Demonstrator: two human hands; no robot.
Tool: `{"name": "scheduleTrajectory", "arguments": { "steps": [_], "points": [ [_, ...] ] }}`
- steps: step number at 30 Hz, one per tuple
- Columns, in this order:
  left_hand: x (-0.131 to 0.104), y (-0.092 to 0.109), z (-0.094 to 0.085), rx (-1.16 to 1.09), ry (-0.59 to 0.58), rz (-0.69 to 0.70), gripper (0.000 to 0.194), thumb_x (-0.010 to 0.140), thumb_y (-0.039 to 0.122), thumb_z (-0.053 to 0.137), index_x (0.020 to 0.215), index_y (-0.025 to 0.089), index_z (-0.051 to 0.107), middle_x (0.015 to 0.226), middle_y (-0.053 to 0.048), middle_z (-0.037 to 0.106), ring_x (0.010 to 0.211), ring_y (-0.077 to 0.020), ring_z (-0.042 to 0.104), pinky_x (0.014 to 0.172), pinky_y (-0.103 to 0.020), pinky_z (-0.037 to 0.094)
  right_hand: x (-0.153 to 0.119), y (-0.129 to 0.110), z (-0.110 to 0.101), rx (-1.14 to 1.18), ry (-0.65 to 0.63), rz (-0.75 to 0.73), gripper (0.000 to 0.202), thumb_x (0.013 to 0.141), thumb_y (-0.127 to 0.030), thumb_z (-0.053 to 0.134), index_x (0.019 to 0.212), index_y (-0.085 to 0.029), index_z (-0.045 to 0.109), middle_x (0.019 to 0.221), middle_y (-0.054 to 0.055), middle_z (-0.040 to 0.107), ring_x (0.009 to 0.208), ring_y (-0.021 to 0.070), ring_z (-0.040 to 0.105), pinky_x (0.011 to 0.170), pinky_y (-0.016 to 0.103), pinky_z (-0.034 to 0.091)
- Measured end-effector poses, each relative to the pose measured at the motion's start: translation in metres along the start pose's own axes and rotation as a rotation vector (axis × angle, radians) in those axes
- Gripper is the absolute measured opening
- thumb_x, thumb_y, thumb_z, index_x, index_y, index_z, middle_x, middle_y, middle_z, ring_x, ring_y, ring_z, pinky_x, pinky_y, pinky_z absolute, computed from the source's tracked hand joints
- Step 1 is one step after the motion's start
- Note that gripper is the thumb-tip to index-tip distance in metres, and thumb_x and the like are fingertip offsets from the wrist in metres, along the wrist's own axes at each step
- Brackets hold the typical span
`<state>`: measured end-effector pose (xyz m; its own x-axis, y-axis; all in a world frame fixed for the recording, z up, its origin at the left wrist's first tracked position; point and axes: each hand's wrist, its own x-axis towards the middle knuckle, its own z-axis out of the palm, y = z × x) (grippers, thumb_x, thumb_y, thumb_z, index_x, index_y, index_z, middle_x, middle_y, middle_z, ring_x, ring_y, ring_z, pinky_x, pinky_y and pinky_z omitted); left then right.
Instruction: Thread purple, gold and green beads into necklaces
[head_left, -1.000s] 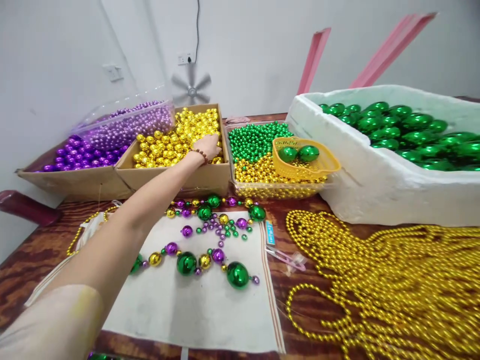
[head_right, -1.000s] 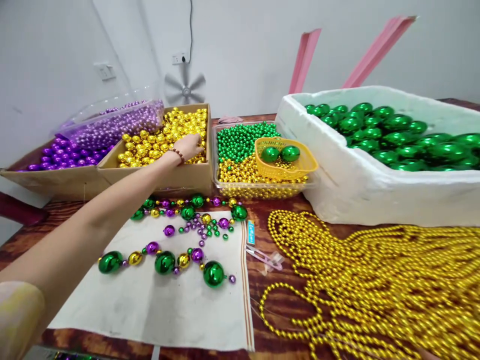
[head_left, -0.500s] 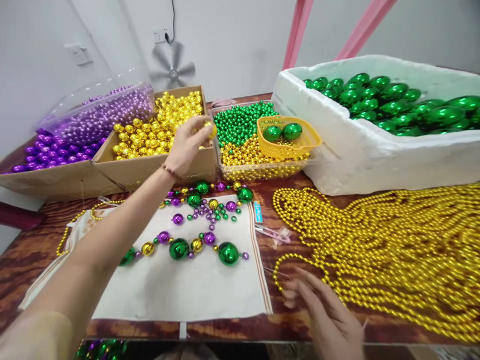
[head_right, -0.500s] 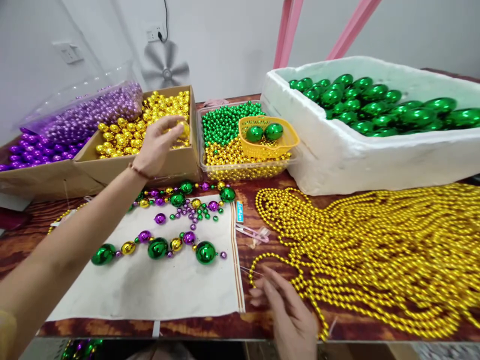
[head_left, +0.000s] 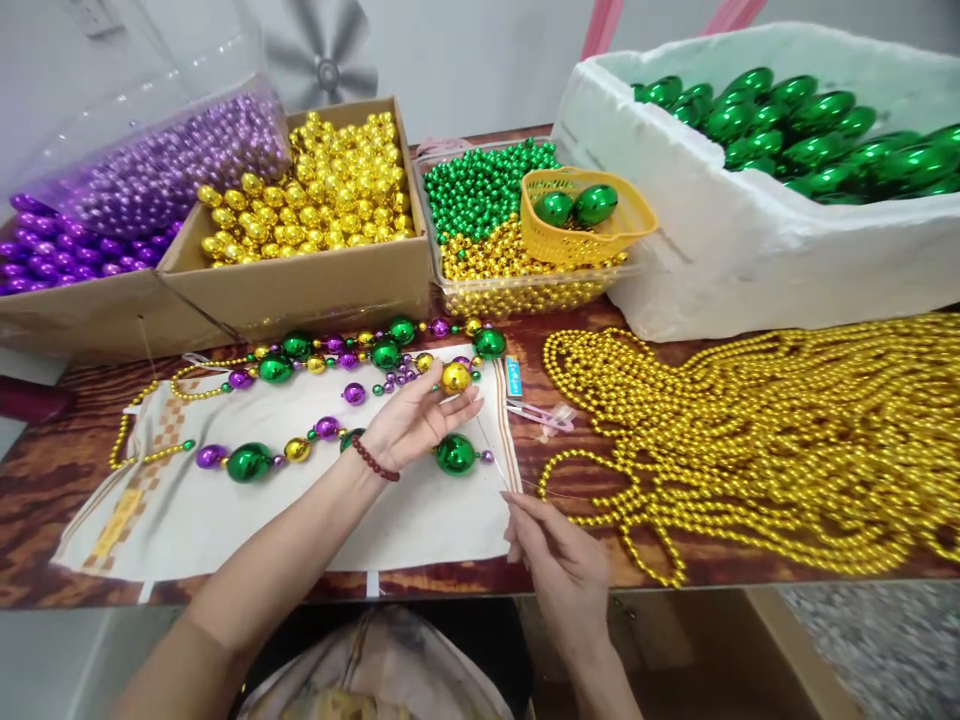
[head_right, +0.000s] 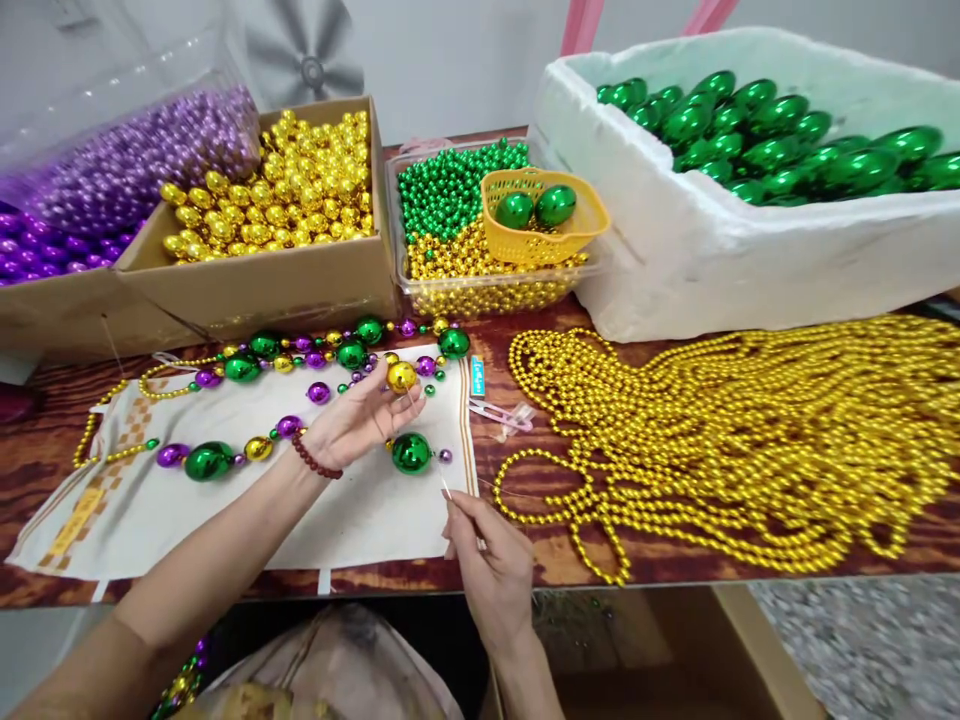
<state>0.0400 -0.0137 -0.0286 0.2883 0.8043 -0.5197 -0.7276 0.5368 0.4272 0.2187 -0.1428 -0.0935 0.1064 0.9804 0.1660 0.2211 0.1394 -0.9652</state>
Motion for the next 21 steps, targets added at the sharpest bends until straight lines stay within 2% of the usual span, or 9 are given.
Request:
{"name": "scheduleTrajectory", "arguments": {
  "steps": [8,14,21],
  "points": [
    [0.0,0.0,-0.001,0.011,0.01,0.023,0.024,0.098,0.028,0.057,0.088,0.009,0.068,0.089,-0.008,0.07,0.082,-0.0156,0.07,0.098,-0.041,0.056,-0.005,-0.001,0.004,-0.017,0.001,0.031,0.019,0.094,-0.026,0.06,0.098,-0.017,0.077,0.059,-0.001,0.063,0.042,0.009,0.055,0.042,0.018,0.048],
    [-0.001,-0.001,-0.006,0.094,-0.058,0.07,0.016,0.094,0.025,0.063,0.1,0.012,0.071,0.094,-0.008,0.071,0.086,-0.0174,0.071,0.098,-0.043,0.056,-0.009,0.004,0.006,0.001,-0.008,0.055,0.02,0.095,-0.027,0.06,0.101,-0.018,0.076,0.058,-0.002,0.06,0.042,0.0095,0.055,0.044,0.02,0.047],
    [-0.011,-0.01,-0.006,0.192,-0.192,0.137,0.022,0.088,0.023,0.071,0.109,0.016,0.074,0.095,-0.006,0.072,0.087,-0.0186,0.071,0.094,-0.043,0.057,-0.007,0.016,0.018,0.051,0.031,0.048,0.019,0.097,-0.025,0.055,0.1,-0.019,0.073,0.063,-0.003,0.059,0.048,0.0089,0.056,0.048,0.02,0.047]
  ]
}}
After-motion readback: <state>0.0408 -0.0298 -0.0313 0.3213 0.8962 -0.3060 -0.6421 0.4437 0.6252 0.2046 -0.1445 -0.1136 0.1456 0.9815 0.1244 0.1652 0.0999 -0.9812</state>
